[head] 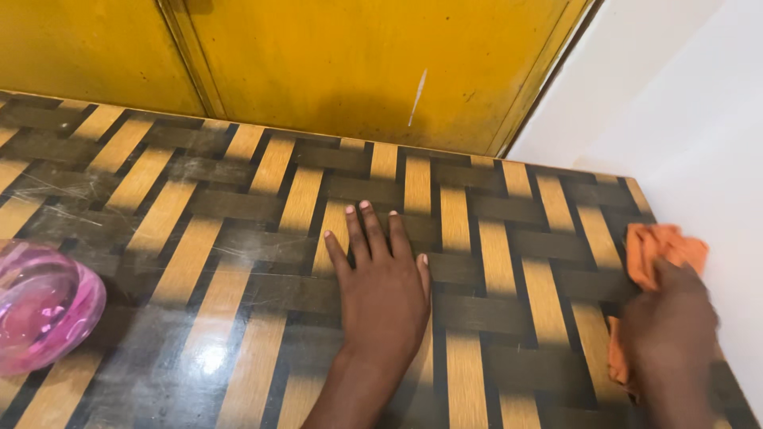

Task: The person wipes a table with a cloth and sprays a liquid from a bottle onto the surface to clean it.

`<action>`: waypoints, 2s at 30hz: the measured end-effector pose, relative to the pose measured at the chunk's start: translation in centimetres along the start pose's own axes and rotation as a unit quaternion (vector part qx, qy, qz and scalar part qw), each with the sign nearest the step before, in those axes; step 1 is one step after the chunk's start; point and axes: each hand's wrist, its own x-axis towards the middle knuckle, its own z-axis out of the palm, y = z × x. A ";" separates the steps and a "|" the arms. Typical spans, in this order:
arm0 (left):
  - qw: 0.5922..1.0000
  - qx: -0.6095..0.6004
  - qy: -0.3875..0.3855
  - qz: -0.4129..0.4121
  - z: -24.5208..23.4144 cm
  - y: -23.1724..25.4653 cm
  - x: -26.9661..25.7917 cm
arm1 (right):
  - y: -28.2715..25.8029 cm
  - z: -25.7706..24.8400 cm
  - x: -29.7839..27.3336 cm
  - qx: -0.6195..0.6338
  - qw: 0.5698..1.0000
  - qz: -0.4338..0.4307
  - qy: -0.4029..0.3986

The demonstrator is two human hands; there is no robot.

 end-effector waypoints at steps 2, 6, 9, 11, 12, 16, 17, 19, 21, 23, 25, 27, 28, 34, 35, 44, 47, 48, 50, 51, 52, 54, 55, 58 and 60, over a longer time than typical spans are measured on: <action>1.000 0.002 0.002 -0.003 -0.1 0.2 0.0 | -3.4 0.1 -0.6 0.035 0.992 -0.095 0.070; 1.000 0.005 0.004 -0.002 0.1 0.1 -0.1 | -12.9 -2.8 -2.5 0.200 0.955 0.119 -0.183; 1.000 -0.013 0.024 0.013 0.1 -0.4 -0.2 | -18.3 -4.2 -5.0 0.239 0.955 -0.087 -0.154; 1.000 -0.017 -0.004 0.004 0.1 -0.3 0.0 | -19.9 -4.1 -5.9 0.275 0.921 -0.272 -0.043; 1.000 -0.019 -0.019 -0.002 0.1 -0.3 0.1 | -19.8 -4.0 -6.2 0.288 0.909 -0.300 -0.036; 1.000 -0.011 0.009 0.009 0.4 0.2 0.0 | -15.5 -2.2 -4.2 0.232 0.958 -0.102 -0.136; 1.000 -0.005 0.008 0.012 0.2 0.0 -0.1 | -14.1 -1.7 -2.9 0.197 0.970 -0.088 -0.110; 1.000 0.005 0.003 0.013 -0.1 -0.3 -0.1 | -10.1 -1.9 -1.5 0.158 0.984 -0.069 -0.052; 1.000 0.011 -0.005 0.012 -0.1 -0.1 0.1 | -7.1 -1.9 -0.9 0.126 0.990 -0.061 0.000; 1.000 0.012 -0.009 0.008 -0.1 0.0 0.1 | -5.9 -1.6 -0.6 0.069 0.995 -0.053 0.040; 1.000 0.013 -0.011 0.009 -0.1 0.0 0.1 | -7.0 -1.4 -0.8 0.102 0.990 -0.082 0.048; 1.000 0.015 -0.007 0.011 -0.1 0.0 0.0 | -9.5 -2.0 -1.3 0.142 0.989 -0.034 -0.018; 1.000 0.011 -0.005 0.011 -0.1 0.1 -0.1 | -10.8 -2.8 -2.0 0.164 0.982 0.028 -0.088; 1.000 0.006 -0.014 0.003 -0.2 0.4 0.2 | -16.5 -4.5 -3.9 0.214 0.961 -0.065 -0.164; 1.000 0.008 -0.014 0.002 -0.2 0.4 0.2 | -16.7 -4.4 -4.1 0.217 0.958 -0.123 -0.144; 1.000 -0.011 0.007 0.003 -0.1 0.3 0.1 | -10.6 -2.3 -1.3 0.192 0.976 -0.082 -0.058; 1.000 -0.011 0.010 0.003 -0.1 0.2 0.1 | -9.0 -2.2 -0.8 0.084 0.993 -0.077 0.018; 1.000 -0.011 0.015 0.004 -0.1 0.3 0.1 | -9.0 -2.3 -0.7 0.039 0.996 -0.073 0.043; 1.000 -0.014 0.004 0.002 -0.1 0.4 0.1 | -9.5 -2.3 -1.3 0.064 0.994 -0.083 0.004; 1.000 -0.013 0.001 0.000 -0.2 0.3 0.1 | -10.2 -2.3 -1.5 0.078 0.993 -0.088 -0.015; 1.000 -0.020 0.000 0.002 -0.3 0.5 0.2 | -10.7 -2.6 -1.6 0.081 0.993 -0.084 -0.033; 1.000 -0.026 -0.003 0.001 -0.5 0.7 0.4 | -12.5 -2.9 -2.1 0.092 0.990 -0.075 -0.073; 1.000 -0.025 -0.003 0.003 -0.6 0.8 0.3 | -13.3 -3.0 -2.5 0.121 0.985 -0.088 -0.085; 0.999 -0.048 0.006 0.012 -0.9 0.9 0.3 | -16.2 -3.4 -4.0 0.221 0.959 -0.136 -0.115; 0.995 -0.097 0.020 0.022 -1.2 0.7 0.3 | -18.0 -3.6 -4.9 0.309 0.925 -0.176 -0.131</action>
